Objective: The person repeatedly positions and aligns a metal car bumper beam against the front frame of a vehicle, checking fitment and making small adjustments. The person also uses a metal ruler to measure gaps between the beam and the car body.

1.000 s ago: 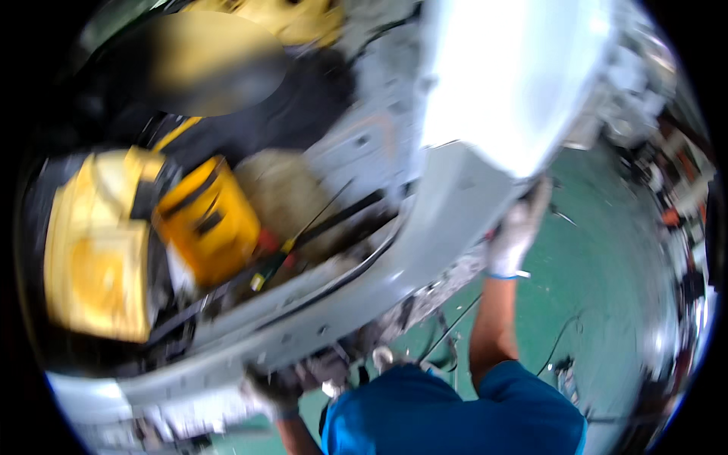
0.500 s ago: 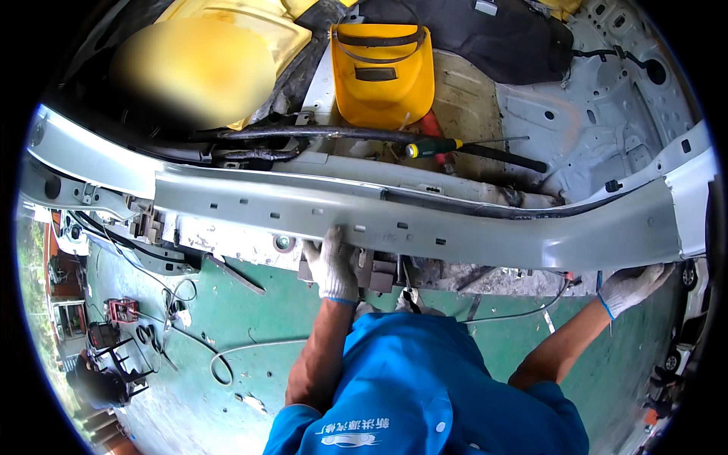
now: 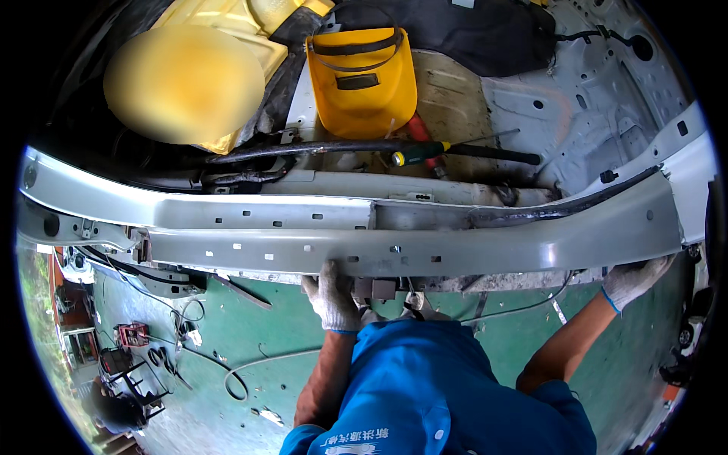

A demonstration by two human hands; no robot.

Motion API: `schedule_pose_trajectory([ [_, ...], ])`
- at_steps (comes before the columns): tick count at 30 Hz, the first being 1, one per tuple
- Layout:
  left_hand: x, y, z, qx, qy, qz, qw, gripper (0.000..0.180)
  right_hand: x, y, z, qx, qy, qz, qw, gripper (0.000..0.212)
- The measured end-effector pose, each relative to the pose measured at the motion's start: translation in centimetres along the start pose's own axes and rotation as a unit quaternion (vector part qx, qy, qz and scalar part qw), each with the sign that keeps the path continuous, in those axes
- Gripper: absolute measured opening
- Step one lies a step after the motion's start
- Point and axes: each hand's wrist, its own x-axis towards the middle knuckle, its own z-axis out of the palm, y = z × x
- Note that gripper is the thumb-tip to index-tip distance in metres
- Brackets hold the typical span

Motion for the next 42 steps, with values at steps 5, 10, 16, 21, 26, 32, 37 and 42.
schedule_pose_trajectory([
  [5, 0.9, 1.0, 2.5, 0.019, -0.021, 0.004, 1.000, 0.083, -0.5, -1.9, 1.6, 0.112, 0.033, 0.060, 0.991, 0.079],
  [10, 3.6, 0.3, 2.7, 0.048, -0.032, 0.001, 0.998, 0.086, -0.5, -2.4, 2.2, 0.125, 0.024, 0.059, 0.990, 0.076],
  [16, 2.7, 0.5, 3.1, 0.062, -0.035, -0.003, 0.997, 0.084, -0.4, -2.0, 1.9, 0.116, 0.005, 0.066, 0.991, 0.069],
  [21, 3.7, -1.1, 1.6, 0.124, -0.001, 0.052, 0.991, 0.089, -0.2, -1.0, 1.6, -0.063, -0.019, -0.032, 0.997, 0.063],
  [26, 3.6, -1.6, 1.2, 0.115, 0.027, 0.096, 0.988, 0.093, -0.4, -1.6, 2.7, 0.126, 0.035, 0.097, 0.987, 0.064],
  [32, 7.3, -4.6, -3.8, 0.265, 0.022, 0.052, 0.963, 0.071, -0.6, -0.5, 0.9, 0.144, 0.026, 0.129, 0.981, 0.073],
  [37, 5.0, -2.1, 1.1, -0.013, -0.124, -0.093, 0.988, 0.064, -0.2, 0.5, -0.2, 0.018, 0.057, 0.046, 0.997, 0.088],
  [42, 0.7, 0.4, 6.4, 0.252, 0.046, 0.093, 0.962, 0.063, -0.9, -2.1, 2.7, 0.238, 0.047, 0.085, 0.966, 0.115],
])
